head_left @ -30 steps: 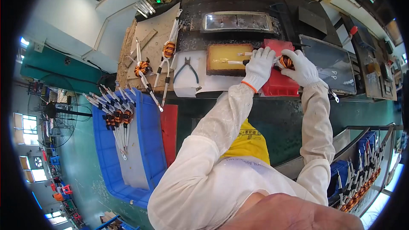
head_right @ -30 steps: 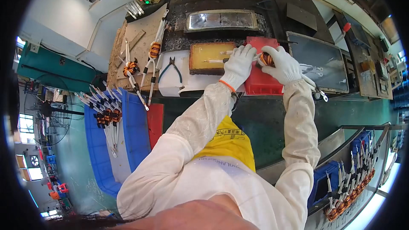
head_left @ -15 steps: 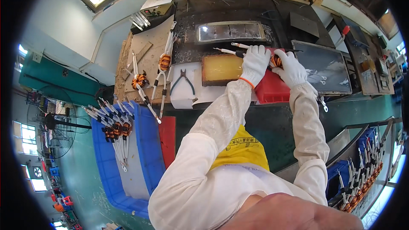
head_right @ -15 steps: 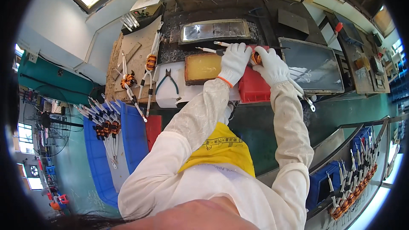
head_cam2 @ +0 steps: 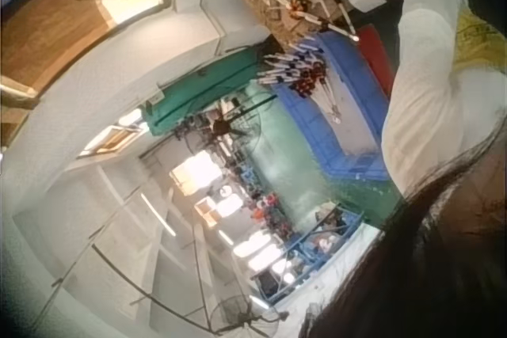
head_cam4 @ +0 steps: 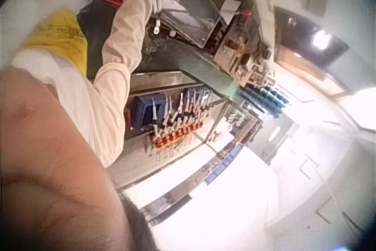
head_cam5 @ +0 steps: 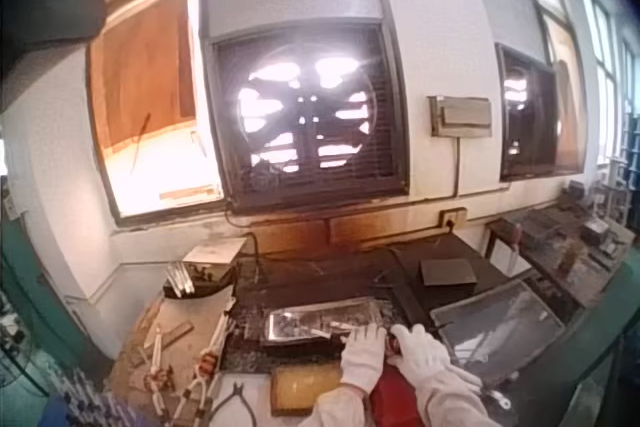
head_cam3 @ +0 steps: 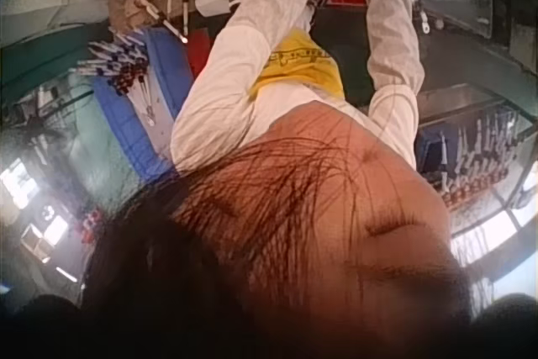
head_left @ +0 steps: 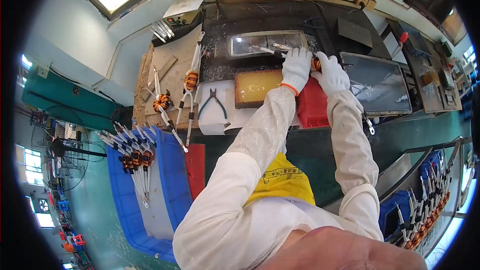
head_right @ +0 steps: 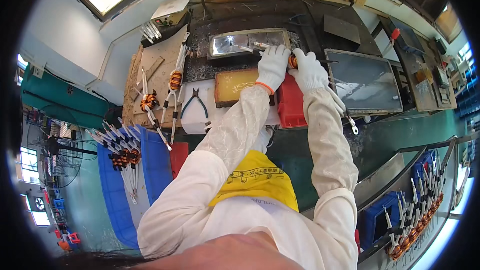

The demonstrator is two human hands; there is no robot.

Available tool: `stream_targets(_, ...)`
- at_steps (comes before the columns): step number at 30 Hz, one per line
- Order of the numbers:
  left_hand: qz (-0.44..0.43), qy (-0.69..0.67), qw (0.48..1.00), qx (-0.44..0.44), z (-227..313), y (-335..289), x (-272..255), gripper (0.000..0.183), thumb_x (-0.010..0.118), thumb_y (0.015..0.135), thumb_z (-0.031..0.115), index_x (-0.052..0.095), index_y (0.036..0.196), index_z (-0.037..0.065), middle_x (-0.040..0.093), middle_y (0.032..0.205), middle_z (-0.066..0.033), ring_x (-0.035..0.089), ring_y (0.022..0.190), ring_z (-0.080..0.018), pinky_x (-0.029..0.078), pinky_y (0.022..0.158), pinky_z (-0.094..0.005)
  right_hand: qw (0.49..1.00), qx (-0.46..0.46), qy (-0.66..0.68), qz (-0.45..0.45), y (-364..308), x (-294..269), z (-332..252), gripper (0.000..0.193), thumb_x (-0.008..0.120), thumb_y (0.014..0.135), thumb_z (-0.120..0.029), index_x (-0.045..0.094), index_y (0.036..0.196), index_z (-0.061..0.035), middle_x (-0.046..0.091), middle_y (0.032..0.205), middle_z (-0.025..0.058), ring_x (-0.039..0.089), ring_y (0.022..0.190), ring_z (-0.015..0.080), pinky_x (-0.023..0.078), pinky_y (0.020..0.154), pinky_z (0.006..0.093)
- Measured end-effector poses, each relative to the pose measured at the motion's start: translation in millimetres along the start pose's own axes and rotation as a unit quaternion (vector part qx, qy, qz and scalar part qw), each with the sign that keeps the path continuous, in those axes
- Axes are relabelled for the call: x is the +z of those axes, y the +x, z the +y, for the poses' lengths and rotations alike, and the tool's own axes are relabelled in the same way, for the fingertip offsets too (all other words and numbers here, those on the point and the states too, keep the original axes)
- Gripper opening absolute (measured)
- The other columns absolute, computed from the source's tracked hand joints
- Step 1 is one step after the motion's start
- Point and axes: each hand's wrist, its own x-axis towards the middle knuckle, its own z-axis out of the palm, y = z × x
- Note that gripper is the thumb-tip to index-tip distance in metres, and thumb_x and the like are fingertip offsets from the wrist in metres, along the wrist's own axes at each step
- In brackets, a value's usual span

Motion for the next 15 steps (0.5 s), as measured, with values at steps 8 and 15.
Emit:
stream_targets(8,0.007,-0.019,1.0,0.01,-12,9,14,0.023,0.057,0.083,0.014,0.06,0.105,0.011,0.06,0.106,-0.0086,0.058,0.106,-0.0278,0.044,0.098,-0.0389,0.999,0.027,-0.018,0.017,12,8,-9,0.055,0.075,0.084,-0.029,0.049,0.132,-0.024,0.058,0.114,0.0162,0.065,0.103,0.0386,0.054,0.083,0.0498)
stream_targets(15,-0.015,-0.052,0.999,-0.005,-10,9,11,0.022,0.054,0.084,0.014,0.06,0.106,0.012,0.06,0.107,-0.0077,0.058,0.108,-0.0271,0.043,0.099,-0.0385,0.999,0.029,-0.023,0.022,12,9,-8,0.055,0.075,0.084,-0.03,0.048,0.132,-0.0241,0.057,0.113,0.0159,0.065,0.103,0.0382,0.054,0.083,0.0504)
